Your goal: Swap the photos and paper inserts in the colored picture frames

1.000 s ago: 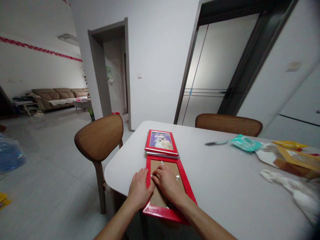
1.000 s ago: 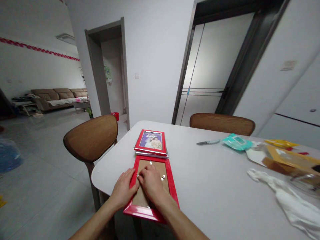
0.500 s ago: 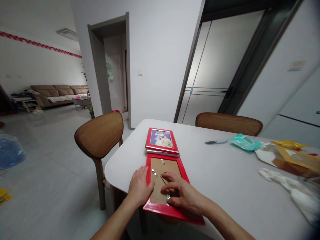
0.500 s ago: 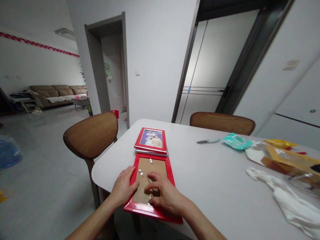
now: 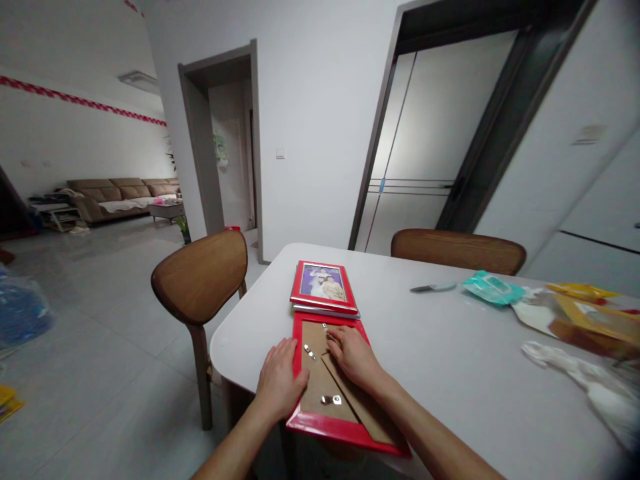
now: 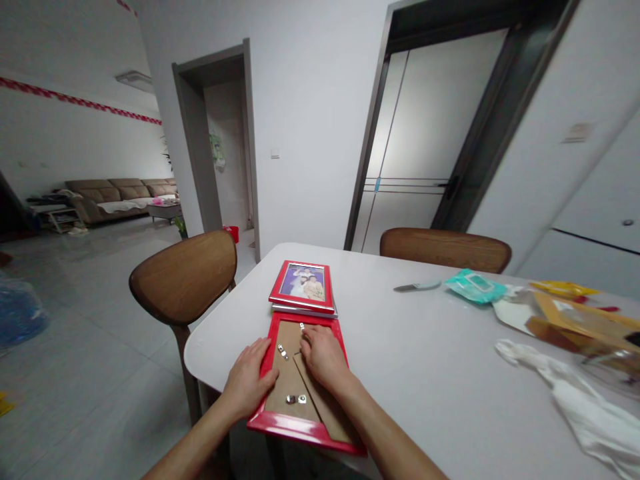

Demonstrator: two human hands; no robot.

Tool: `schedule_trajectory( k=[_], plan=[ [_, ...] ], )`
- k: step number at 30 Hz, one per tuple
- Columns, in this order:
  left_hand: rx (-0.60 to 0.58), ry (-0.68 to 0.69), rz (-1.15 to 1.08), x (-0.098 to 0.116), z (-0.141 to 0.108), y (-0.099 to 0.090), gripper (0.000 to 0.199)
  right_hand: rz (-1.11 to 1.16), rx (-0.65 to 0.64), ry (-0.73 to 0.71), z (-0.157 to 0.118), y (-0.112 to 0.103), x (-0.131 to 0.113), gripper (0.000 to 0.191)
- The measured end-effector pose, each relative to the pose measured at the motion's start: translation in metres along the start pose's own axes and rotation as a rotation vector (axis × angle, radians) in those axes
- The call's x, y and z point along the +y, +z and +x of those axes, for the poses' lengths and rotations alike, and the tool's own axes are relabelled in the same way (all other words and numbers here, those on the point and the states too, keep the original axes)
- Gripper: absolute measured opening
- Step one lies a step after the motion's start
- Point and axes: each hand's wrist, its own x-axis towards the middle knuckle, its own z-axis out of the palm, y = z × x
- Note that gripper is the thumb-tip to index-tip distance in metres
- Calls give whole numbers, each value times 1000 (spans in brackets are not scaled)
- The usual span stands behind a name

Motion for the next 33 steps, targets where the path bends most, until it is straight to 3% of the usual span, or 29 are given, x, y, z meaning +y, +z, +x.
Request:
schedule_trajectory(
  k=[4, 10, 21, 28, 33],
  plan=[
    [-6, 8, -3, 0, 0, 0, 55, -86, 47, 85, 21, 13, 3, 29],
    [-11, 0, -15, 0, -1, -1, 55, -127, 56, 79, 19, 15, -2, 30],
    [-2, -50, -58, 2, -3, -1, 56, -14, -33, -27, -46, -7, -2, 33],
    [55, -69, -383, 4, 0, -7, 53, 72, -41, 50, -38, -23, -4, 37],
    [88, -78, -626, 20, -2, -17, 31, 122, 49, 30, -33, -44, -29, 33]
  ],
)
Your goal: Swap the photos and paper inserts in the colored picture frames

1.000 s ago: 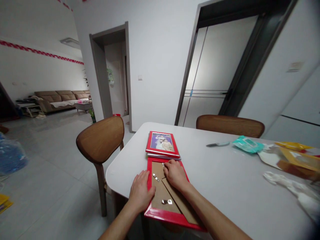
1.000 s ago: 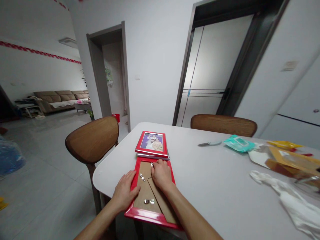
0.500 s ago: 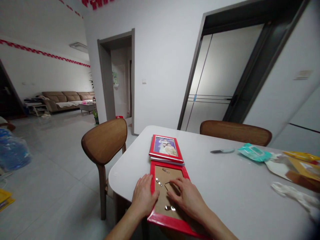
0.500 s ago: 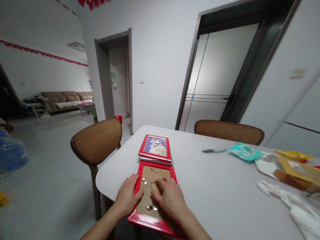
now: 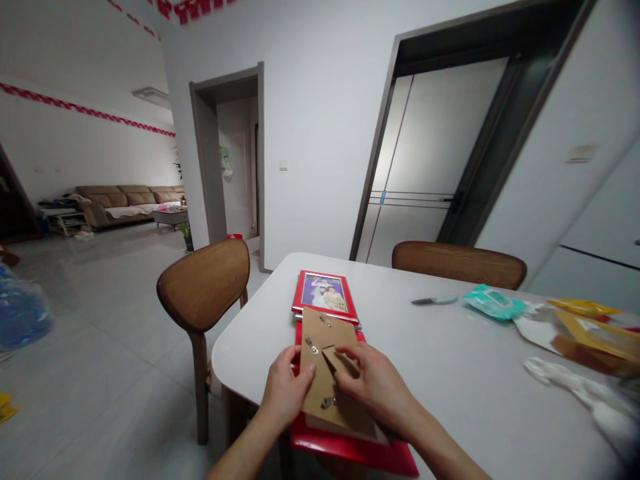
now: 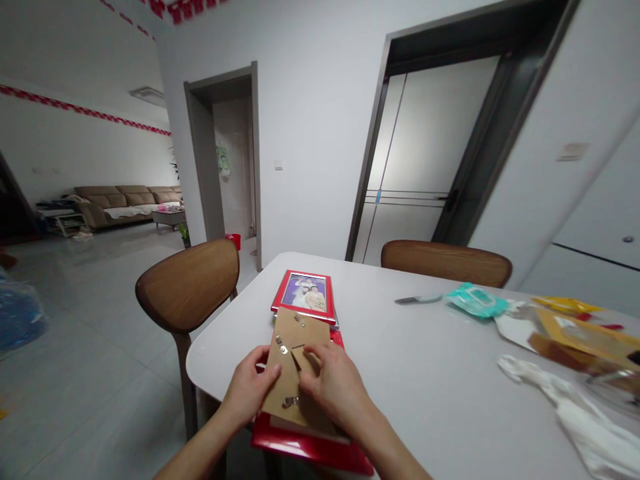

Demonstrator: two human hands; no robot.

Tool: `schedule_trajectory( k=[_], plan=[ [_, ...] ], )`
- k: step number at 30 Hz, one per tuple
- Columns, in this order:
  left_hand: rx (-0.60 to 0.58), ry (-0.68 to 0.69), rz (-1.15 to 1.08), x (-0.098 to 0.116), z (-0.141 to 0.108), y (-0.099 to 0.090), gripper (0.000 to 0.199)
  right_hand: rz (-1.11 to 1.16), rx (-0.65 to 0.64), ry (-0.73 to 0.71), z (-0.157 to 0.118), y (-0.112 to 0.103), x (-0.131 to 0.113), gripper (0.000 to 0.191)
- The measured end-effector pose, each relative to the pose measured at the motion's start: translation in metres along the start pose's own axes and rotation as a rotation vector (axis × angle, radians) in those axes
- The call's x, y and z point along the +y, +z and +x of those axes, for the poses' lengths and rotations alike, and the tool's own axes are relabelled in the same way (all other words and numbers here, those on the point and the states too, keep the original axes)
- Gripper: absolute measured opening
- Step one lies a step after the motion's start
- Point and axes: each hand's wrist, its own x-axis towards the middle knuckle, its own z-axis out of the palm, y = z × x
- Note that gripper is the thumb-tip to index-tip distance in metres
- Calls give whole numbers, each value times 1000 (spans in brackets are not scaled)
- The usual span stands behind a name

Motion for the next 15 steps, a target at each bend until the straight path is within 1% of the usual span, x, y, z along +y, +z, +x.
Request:
schedule_trajectory(
  k=[2, 4, 6, 8, 10, 12, 15],
  plan=[
    [-9, -37, -109, 3, 0, -7, 26, 67, 12, -35, 1, -2, -11, 32],
    [8, -86, -182, 0, 1, -23, 26, 125, 20, -44, 2, -2, -11, 34],
    [42, -133, -219, -8, 1, -47, 26, 118, 47, -10, 2, -1, 4, 39],
    [77, -174, -229, -18, 2, -73, 27, 23, 74, 66, -1, 1, 28, 41],
    [102, -209, -215, -28, 2, -96, 29, -90, 51, 175, -5, 5, 52, 44],
    [121, -237, -177, -39, 3, -110, 30, -150, 4, 253, -10, 9, 69, 47],
    [156, -260, -66, -53, 8, -117, 28, -166, -24, 256, -14, 13, 77, 48]
  ],
)
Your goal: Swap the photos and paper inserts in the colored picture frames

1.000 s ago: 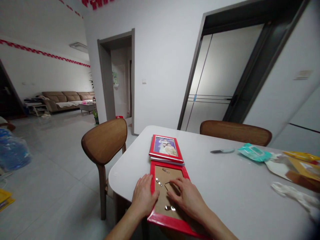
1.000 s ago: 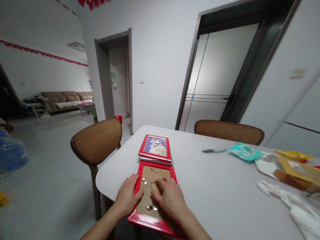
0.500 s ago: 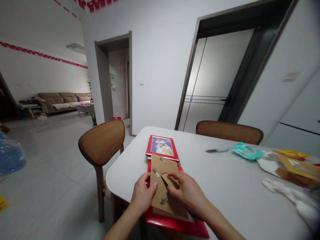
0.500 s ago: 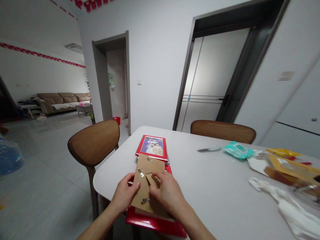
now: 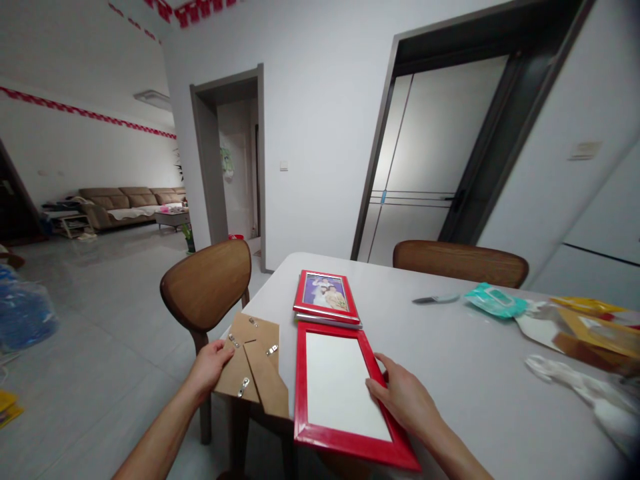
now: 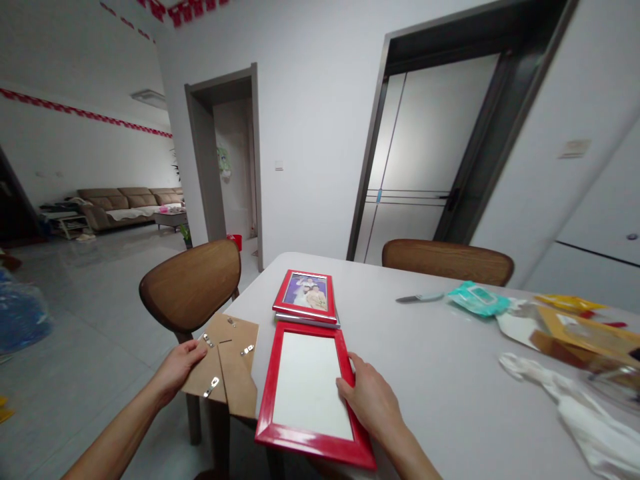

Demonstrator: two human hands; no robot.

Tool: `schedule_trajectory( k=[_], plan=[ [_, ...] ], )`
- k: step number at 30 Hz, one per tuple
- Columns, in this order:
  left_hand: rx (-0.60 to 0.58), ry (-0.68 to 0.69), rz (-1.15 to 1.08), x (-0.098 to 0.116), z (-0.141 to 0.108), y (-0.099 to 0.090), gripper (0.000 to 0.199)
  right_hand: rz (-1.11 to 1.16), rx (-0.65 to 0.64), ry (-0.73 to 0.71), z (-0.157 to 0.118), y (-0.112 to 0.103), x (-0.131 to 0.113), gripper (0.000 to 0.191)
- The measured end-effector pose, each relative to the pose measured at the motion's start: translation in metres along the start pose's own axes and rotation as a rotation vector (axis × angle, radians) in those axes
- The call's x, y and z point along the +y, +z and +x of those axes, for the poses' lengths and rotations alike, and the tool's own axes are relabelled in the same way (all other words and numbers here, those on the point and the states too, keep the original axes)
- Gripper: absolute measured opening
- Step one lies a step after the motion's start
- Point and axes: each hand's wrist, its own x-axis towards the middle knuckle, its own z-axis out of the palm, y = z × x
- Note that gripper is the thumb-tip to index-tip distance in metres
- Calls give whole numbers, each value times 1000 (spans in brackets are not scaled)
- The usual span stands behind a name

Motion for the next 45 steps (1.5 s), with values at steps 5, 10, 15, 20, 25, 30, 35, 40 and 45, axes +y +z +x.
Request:
schedule_trajectory(
  k=[5, 10, 15, 20, 25, 30, 35, 40, 45],
  plan=[
    [150, 64, 247, -8, 5, 2, 30, 120, -17, 116, -1, -8, 0, 50],
    [182, 233, 340, 21, -20, 33, 39, 1022, -320, 295, -20, -34, -7, 61],
    [-28, 373, 260, 77, -75, 117, 49, 1383, -292, 268, -34, -53, -34, 71],
    [-333, 322, 88, 105, -103, 173, 79, 1399, -195, 219, -32, -54, -44, 75],
    [-268, 317, 51, 104, -87, 162, 72, 1406, -255, 237, -33, -51, -33, 74],
    [-264, 278, 10, 104, -81, 144, 62, 1451, -285, 277, -29, -50, -35, 72],
    [-299, 308, 122, 98, -93, 162, 76, 1470, -213, 266, -28, -48, -49, 72],
    [-242, 392, 122, 106, -90, 162, 70, 1417, -202, 263, -29, -44, -44, 74],
    [-87, 332, -76, 100, -66, 114, 59, 1024, -120, 275, -19, -30, -11, 70]
  ],
)
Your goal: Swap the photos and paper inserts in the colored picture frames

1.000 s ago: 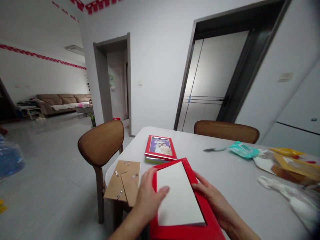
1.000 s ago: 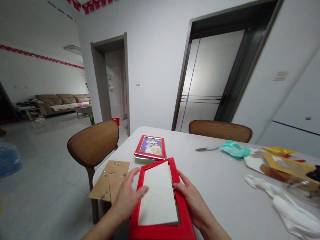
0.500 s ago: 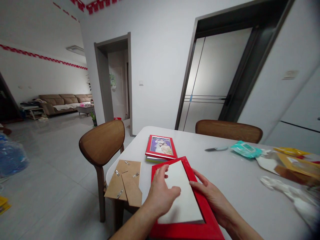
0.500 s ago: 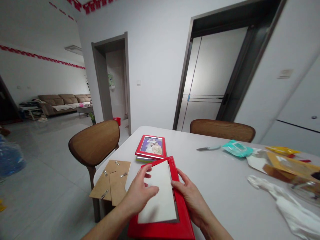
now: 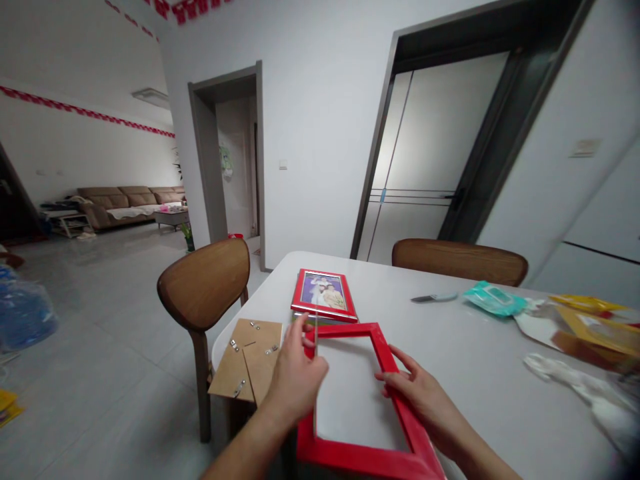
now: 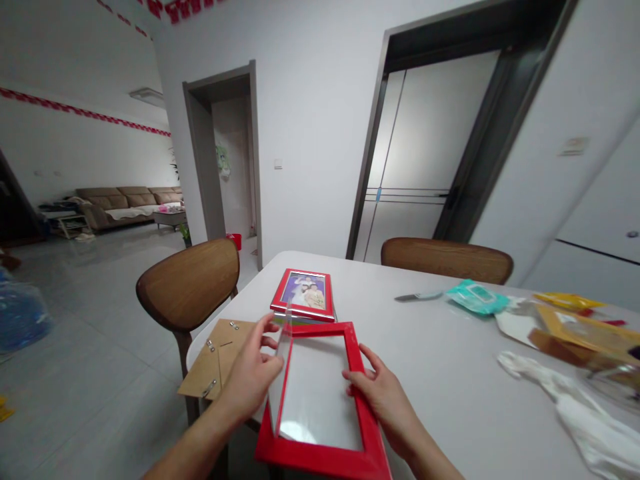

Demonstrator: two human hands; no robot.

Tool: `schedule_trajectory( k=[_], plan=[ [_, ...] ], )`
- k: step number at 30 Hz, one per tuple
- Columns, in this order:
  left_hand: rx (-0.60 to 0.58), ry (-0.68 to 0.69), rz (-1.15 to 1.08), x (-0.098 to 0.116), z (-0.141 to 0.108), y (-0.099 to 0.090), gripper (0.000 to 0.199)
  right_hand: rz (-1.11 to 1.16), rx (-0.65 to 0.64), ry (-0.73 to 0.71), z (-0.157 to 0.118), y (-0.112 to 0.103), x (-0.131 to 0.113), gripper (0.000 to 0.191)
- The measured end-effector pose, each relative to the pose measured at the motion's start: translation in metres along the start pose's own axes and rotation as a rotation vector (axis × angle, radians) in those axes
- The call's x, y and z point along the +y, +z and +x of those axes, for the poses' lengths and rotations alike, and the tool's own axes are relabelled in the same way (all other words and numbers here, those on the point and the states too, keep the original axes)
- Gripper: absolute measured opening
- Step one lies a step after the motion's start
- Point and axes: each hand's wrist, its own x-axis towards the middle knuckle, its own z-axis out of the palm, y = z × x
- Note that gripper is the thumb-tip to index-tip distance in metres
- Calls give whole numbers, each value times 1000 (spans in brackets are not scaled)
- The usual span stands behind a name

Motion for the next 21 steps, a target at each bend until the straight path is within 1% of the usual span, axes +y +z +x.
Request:
schedule_trajectory(
  k=[1, 3, 5, 7, 9, 10, 12, 14, 17, 19, 21],
  plan=[
    [29, -31, -30, -9, 2, -12, 59, -107, 28, -14, 4, -5, 6, 65],
    [63, -109, -71, -33, 3, -34, 60, -336, 90, -56, 13, -13, 16, 58],
    [80, -192, -56, -61, 2, -48, 62, -566, 161, -100, 18, -18, 24, 53],
    [110, -214, 5, -84, -2, -55, 63, -749, 213, -143, 22, -21, 27, 49],
    [137, -201, 83, -95, -6, -54, 63, -856, 234, -181, 23, -21, 29, 47],
    [138, -188, 119, -96, -8, -52, 62, -891, 234, -196, 23, -20, 29, 46],
    [113, -132, 187, -90, -13, -45, 55, -946, 229, -206, 22, -19, 29, 45],
    [61, -20, 264, -80, -22, -39, 51, -996, 224, -205, 22, -19, 30, 45],
    [-72, 152, 396, -68, -39, -30, 54, -1059, 212, -218, 21, -19, 33, 46],
    [-196, 208, 472, -65, -49, -26, 59, -1086, 211, -224, 19, -19, 34, 46],
    [-304, 235, 544, -64, -56, -22, 64, -1100, 214, -244, 18, -18, 36, 45]
  ],
)
